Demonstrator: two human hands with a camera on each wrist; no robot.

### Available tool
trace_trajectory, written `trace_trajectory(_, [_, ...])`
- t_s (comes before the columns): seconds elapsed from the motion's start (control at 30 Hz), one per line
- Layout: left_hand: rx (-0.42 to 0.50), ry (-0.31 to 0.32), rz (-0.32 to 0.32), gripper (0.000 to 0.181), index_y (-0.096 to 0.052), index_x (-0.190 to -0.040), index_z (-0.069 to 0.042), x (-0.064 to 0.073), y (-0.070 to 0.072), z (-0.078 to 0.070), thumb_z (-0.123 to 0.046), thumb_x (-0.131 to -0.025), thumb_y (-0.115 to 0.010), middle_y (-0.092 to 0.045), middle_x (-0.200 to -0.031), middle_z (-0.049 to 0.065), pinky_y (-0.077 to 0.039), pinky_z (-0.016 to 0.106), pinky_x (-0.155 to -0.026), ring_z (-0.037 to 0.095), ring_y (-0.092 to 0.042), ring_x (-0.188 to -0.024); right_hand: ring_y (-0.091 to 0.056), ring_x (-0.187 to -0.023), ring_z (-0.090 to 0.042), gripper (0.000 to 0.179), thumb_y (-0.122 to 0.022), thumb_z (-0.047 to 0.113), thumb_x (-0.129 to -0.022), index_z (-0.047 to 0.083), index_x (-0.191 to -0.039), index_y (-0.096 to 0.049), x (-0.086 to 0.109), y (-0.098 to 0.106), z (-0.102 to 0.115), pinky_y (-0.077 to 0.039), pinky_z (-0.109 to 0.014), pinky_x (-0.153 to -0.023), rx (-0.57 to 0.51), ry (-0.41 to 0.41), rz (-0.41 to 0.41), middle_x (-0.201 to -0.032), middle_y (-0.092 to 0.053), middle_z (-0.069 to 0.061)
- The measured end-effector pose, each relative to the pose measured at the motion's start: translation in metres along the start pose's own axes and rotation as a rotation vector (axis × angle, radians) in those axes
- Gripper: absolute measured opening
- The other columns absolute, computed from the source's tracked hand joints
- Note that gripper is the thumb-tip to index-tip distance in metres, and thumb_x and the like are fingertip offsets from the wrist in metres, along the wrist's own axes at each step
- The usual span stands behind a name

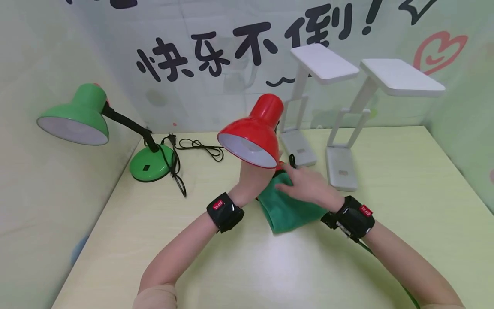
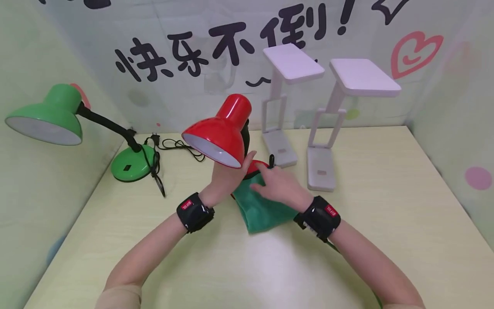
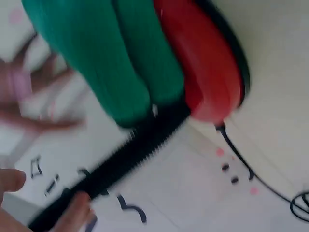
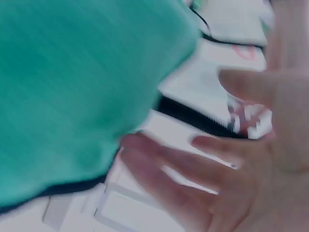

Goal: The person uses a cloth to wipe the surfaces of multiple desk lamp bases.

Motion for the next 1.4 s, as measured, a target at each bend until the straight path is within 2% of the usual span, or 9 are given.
trace_trajectory(0.07, [-0.116,-0.004,-0.007,0.033,-0.052,-0.105,-0.001,0.012,-0.006,-0.007,-0.024,-0.088,-0.067,-0.063,-0.092,0.011,-0.055,0.033,-0.075,0.023,-0.063,-0.087,-0.066,-0.076,-0.027,0.061,-0.063,0.030,-0.089,0.007,-0.140,-0.038,-0.007,0.024,-0.006,-0.052,-0.034,-0.061,-0.126,-0.008,-0.081,-0.094,-0.069,-0.018])
trace_trajectory(0.13, [-0.203,0.009,0.050,0.041,-0.047,-0.115,0.001,0.026,-0.017,-0.011,-0.026,-0.090,-0.064,-0.060,-0.099,0.013,-0.056,0.033,-0.074,0.023,-0.062,-0.088,-0.066,-0.093,-0.030,0.063,-0.065,0.025,-0.088,0.005,-0.141,-0.037,-0.013,0.050,-0.006,-0.056,-0.039,-0.073,-0.210,0.000,-0.177,-0.113,-0.066,-0.020])
trace_trajectory(0.3, [-0.304,0.049,0.340,0.073,-0.029,-0.140,0.003,0.055,-0.057,-0.010,-0.034,-0.088,-0.065,-0.038,-0.139,0.021,-0.051,0.040,-0.096,0.035,-0.044,-0.128,-0.055,-0.117,-0.036,0.074,-0.070,0.019,-0.083,0.005,-0.144,-0.031,-0.030,0.094,0.009,-0.049,-0.051,-0.093,-0.358,0.059,-0.298,-0.134,-0.053,-0.019])
trace_trajectory(0.47, [-0.647,-0.048,0.569,0.070,-0.037,-0.144,-0.018,0.069,-0.090,-0.008,-0.051,-0.087,-0.060,-0.037,-0.146,0.021,-0.044,0.053,-0.101,0.046,-0.034,-0.135,-0.056,-0.115,-0.033,0.065,-0.070,0.014,-0.083,0.004,-0.137,-0.036,-0.053,0.095,0.030,-0.047,-0.049,-0.095,-0.441,0.140,-0.243,-0.128,-0.057,-0.018])
trace_trajectory(0.67, [-0.815,-0.184,0.564,0.050,-0.049,-0.136,-0.027,0.064,-0.101,-0.009,-0.045,-0.090,-0.058,-0.047,-0.138,0.017,-0.052,0.050,-0.089,0.040,-0.051,-0.123,-0.056,-0.079,-0.025,0.029,-0.061,0.011,-0.089,-0.003,-0.113,-0.053,-0.069,0.077,0.036,-0.047,-0.032,-0.070,-0.495,0.145,-0.149,-0.096,-0.063,-0.018])
trace_trajectory(0.87, [-0.828,-0.326,0.499,0.044,-0.055,-0.130,-0.024,0.058,-0.093,-0.013,-0.040,-0.090,-0.061,-0.058,-0.128,0.015,-0.058,0.036,-0.075,0.029,-0.063,-0.105,-0.050,-0.070,-0.019,0.022,-0.058,0.007,-0.091,-0.004,-0.109,-0.055,-0.072,0.074,0.034,-0.043,-0.026,-0.063,-0.638,0.160,-0.134,-0.086,-0.059,-0.016])
trace_trajectory(1.0, [-0.740,-0.402,0.473,0.038,-0.060,-0.123,-0.019,0.059,-0.083,-0.014,-0.034,-0.088,-0.064,-0.063,-0.120,0.014,-0.057,0.027,-0.070,0.023,-0.065,-0.092,-0.051,-0.074,-0.017,0.026,-0.058,0.005,-0.091,-0.005,-0.114,-0.052,-0.071,0.072,0.036,-0.044,-0.026,-0.065,-0.709,0.189,-0.123,-0.091,-0.058,-0.016])
trace_trajectory(1.17, [-0.575,-0.363,0.537,0.036,-0.060,-0.122,-0.015,0.062,-0.070,-0.004,-0.025,-0.088,-0.066,-0.061,-0.120,0.015,-0.056,0.033,-0.081,0.025,-0.064,-0.100,-0.050,-0.077,-0.017,0.029,-0.057,0.004,-0.092,-0.005,-0.118,-0.049,-0.072,0.069,0.037,-0.043,-0.026,-0.066,-0.738,0.213,-0.111,-0.094,-0.055,-0.016])
trace_trajectory(1.4, [-0.576,-0.272,0.623,0.030,-0.056,-0.119,-0.015,0.064,-0.055,0.015,-0.024,-0.091,-0.062,-0.062,-0.117,0.013,-0.055,0.036,-0.082,0.024,-0.062,-0.103,-0.051,-0.087,-0.020,0.029,-0.056,0.002,-0.091,-0.007,-0.118,-0.049,-0.073,0.070,0.036,-0.042,-0.028,-0.074,-0.757,0.226,-0.121,-0.100,-0.057,-0.020])
Point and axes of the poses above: each hand's wrist, its own x-axis away from the middle knuckle, its own y-axis out of the back of the hand, z = x × y, the point moved 9 cm from there along -x, towards the middle knuckle
